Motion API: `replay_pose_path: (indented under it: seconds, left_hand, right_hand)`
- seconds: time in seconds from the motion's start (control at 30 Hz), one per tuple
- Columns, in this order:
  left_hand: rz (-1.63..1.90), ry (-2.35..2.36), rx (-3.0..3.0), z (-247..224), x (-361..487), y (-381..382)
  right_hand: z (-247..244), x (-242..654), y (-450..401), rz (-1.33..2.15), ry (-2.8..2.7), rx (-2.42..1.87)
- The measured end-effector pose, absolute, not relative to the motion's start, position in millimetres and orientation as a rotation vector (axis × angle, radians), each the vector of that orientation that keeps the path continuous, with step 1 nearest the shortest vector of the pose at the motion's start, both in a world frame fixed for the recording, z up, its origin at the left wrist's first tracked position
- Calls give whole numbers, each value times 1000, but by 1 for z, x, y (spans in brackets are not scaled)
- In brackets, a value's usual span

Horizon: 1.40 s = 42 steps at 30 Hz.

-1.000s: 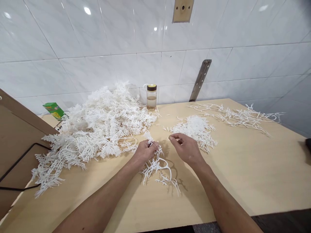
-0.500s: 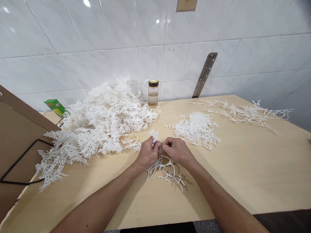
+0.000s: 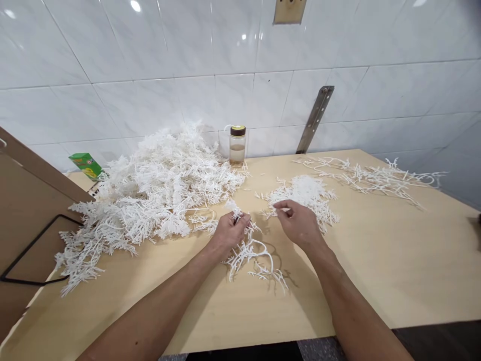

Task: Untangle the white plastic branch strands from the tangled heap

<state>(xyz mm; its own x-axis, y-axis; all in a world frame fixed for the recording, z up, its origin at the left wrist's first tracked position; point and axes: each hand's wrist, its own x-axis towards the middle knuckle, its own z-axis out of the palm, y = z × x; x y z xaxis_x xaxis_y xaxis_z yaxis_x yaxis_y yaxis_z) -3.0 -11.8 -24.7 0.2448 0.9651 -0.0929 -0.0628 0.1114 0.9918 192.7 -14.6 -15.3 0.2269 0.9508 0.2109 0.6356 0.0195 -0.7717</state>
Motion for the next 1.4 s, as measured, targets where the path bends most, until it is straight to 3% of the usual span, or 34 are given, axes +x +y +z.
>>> replay_pose_path:
  seconds: [0.17, 0.47, 1.2, 1.4]
  left_hand:
    - [1006, 1020, 1246, -22, -4, -12]
    - [1085, 1082, 1210, -23, -2, -11]
    - [999, 1198, 1286, -19, 0, -17]
    - [1060, 1070, 1069, -17, -4, -14]
  right_hand:
    - [-14, 172, -21, 1103, -1683, -1312]
    - [-15, 170, -22, 1375, -1581, -1304]
    - [-21, 154, -17, 721, -1774, -1613]
    - [-27, 181, -11, 881, -1444, -1634]
